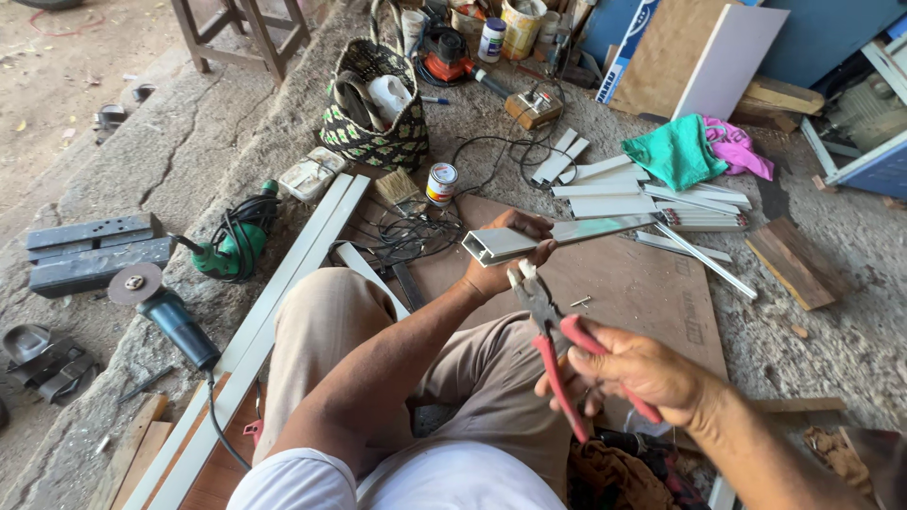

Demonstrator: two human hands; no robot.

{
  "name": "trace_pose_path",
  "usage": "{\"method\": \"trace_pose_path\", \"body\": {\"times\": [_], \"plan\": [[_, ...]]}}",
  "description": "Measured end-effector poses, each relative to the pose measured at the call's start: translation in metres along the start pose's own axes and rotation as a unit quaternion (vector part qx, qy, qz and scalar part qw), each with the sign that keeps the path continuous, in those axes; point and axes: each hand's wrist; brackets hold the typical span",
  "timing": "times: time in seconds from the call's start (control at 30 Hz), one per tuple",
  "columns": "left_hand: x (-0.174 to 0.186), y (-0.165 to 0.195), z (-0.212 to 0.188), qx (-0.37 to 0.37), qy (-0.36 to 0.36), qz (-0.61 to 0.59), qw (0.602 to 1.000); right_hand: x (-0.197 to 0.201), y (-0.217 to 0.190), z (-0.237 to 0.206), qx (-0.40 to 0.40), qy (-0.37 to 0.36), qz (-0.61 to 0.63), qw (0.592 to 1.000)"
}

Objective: The person assembles white metal frame components while sitting on the floor. They use a power drill to drive screws, a screwdriver to tighten fasteners, and pliers to adjust parts, working with multiple frame pieces and screws.

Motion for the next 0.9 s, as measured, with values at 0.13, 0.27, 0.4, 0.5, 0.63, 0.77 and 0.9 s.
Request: {"method": "trace_pose_path", "body": {"times": [0.13,0.27,0.4,0.5,0.63,0.77,0.9], "plan": [[-0.004,0.0,-0.002,-0.063,0.019,0.026,0.997,0.005,-0.015,-0.003,-0.038,0.012,-0.042,0.998],[-0.008,-0.001,-0.005,-0.042,-0.002,0.006,0.999,-0.001,-0.031,-0.001,-0.066,0.033,-0.034,0.997],[-0.01,-0.005,-0.011,-0.032,-0.018,0.006,0.999,-0.007,-0.042,-0.002,-0.123,0.07,-0.024,0.99],[-0.01,-0.008,-0.016,-0.035,-0.033,-0.034,0.998,-0.009,-0.042,-0.002,-0.154,0.074,-0.002,0.985],[-0.007,-0.011,-0.018,-0.042,-0.06,-0.036,0.997,-0.007,-0.031,-0.001,-0.14,0.037,0.044,0.989],[-0.002,-0.013,-0.016,-0.049,-0.104,-0.018,0.993,0.0,-0.024,0.001,-0.162,0.046,0.026,0.985],[0.001,-0.015,-0.018,-0.042,-0.128,-0.025,0.991,0.006,-0.027,0.005,-0.175,0.024,0.018,0.984]]}}
Point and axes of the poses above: each hand's wrist, its own z-axis towards the middle knuckle, its own x-axis out of the back of the hand, y = z × x, and after that the axes turned 10 degrees about z, right-handed
